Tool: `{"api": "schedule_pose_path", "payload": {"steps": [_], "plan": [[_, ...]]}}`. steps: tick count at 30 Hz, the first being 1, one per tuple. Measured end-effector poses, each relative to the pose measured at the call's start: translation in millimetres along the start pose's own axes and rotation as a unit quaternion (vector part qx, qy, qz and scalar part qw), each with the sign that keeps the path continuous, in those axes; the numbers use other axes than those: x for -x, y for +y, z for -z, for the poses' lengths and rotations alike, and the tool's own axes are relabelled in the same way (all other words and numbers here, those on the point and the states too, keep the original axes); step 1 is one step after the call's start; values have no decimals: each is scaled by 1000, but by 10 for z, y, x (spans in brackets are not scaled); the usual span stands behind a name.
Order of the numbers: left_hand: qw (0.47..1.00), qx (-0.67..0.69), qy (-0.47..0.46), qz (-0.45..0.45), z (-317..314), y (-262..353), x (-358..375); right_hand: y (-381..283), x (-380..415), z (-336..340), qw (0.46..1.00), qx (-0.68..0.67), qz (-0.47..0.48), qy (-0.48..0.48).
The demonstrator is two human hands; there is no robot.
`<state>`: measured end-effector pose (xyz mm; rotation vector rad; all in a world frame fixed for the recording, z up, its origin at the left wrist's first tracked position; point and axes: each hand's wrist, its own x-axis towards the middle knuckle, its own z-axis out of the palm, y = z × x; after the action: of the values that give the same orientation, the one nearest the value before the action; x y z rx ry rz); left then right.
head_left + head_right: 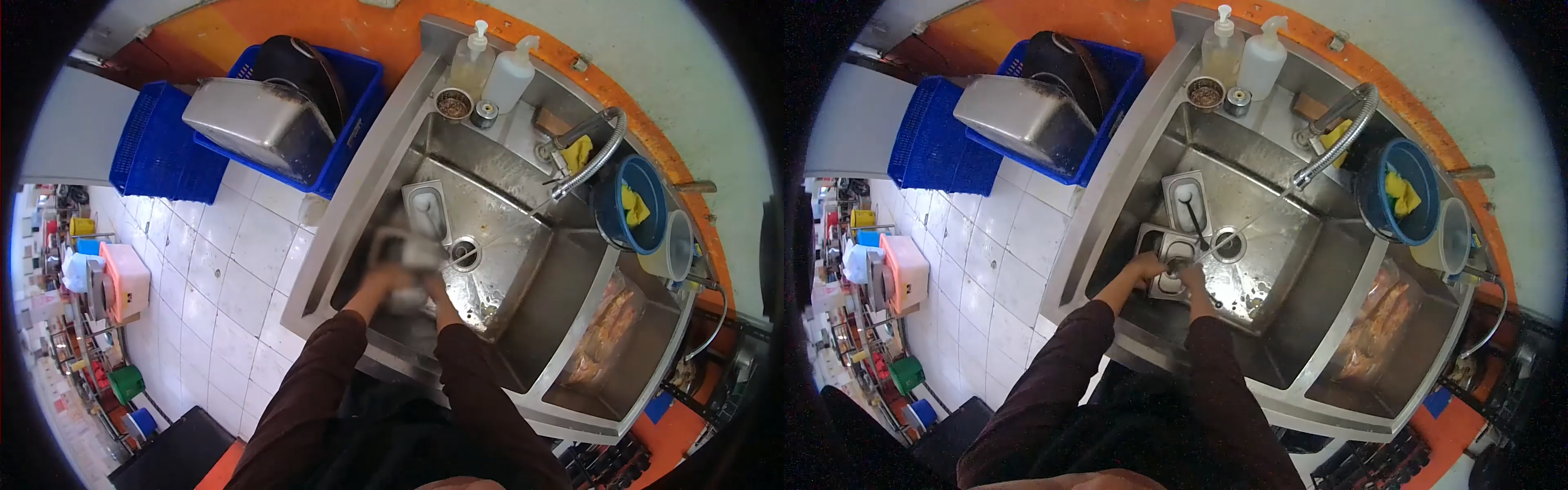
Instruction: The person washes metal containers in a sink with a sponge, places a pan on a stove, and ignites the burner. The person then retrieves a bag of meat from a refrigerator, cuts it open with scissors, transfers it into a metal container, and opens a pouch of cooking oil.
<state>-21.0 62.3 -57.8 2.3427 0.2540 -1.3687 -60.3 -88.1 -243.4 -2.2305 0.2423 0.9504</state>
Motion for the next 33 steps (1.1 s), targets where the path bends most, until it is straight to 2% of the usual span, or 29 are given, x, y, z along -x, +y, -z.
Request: {"api": "schedule_pose_path", "payload": {"steps": [1,2,3,4,5,6,7,9,10,11,12,13,15,16,17,18,19,20,21,23,24,25,26,27,29,30,31,32,33], "plan": [[981,183,-65,13,155,135,288,-61,105,213,996,17,-46,-75],[924,360,-125,24,235,218,422,239,-15,202,986,115,86,-82],[923,363,-125,22,228,231,379,555,-149,174,951,212,217,-58],[930,328,-164,-26,198,226,290,672,-85,179,988,-129,-78,-30],[932,291,-203,-72,119,209,165,400,253,497,966,-225,-130,10],[964,157,-148,-154,-263,93,-270,253,415,744,967,-183,-174,-26],[964,159,-149,-154,-277,167,-215,537,314,713,965,-158,-196,-70],[962,81,-162,-205,-172,375,29,620,462,851,959,-170,-216,-72],[960,86,-190,-185,-162,445,85,702,455,878,958,-170,-218,-73],[960,86,-193,-185,-213,440,66,1044,299,800,973,-141,-168,-67],[952,71,-185,-235,-290,413,28,1310,186,728,984,-113,-119,-61],[940,56,-179,-284,-350,392,10,1419,143,700,976,-147,-152,-59],[978,-20,-6,-209,-225,415,159,1296,164,762,994,-40,-101,5],[978,-17,105,-178,-330,287,-59,1158,196,820,996,14,-80,46],[966,-14,215,-145,-466,133,-315,1074,173,782,993,12,-47,106],[965,-14,214,-148,-485,63,-396,947,181,799,996,10,33,88],[964,-32,239,-110,-492,10,-453,952,85,683,975,-186,-116,-29],[962,-41,253,-93,-481,-16,-545,422,369,882,941,-267,-195,-69],[960,-50,266,-74,-465,-39,-633,366,387,840,934,-283,-170,-134],[976,-162,115,-90,-365,-18,-794,173,490,792,947,-244,-165,-127],[976,-164,111,-94,-327,16,-832,141,533,774,951,-230,-141,-153],[974,-172,70,-132,-309,42,-849,133,594,790,953,-214,-116,-181],[969,-178,28,-168,-289,71,-789,99,660,852,956,-188,-174,-143],[969,-180,29,-168,-255,170,-647,199,610,871,956,-189,-173,-142],[962,-192,86,-176,-263,414,-269,580,459,960,951,-134,-175,-217],[961,-195,87,-177,-352,409,-224,615,519,1111,964,-81,-145,-209],[958,-199,136,-157,-431,407,-186,645,575,1271,973,-27,-115,-199],[952,-201,187,-137,-471,414,-156,739,580,1343,974,21,-119,-191],[951,-202,190,-138,-461,437,-95,863,553,1380,973,68,-123,-182]]}}
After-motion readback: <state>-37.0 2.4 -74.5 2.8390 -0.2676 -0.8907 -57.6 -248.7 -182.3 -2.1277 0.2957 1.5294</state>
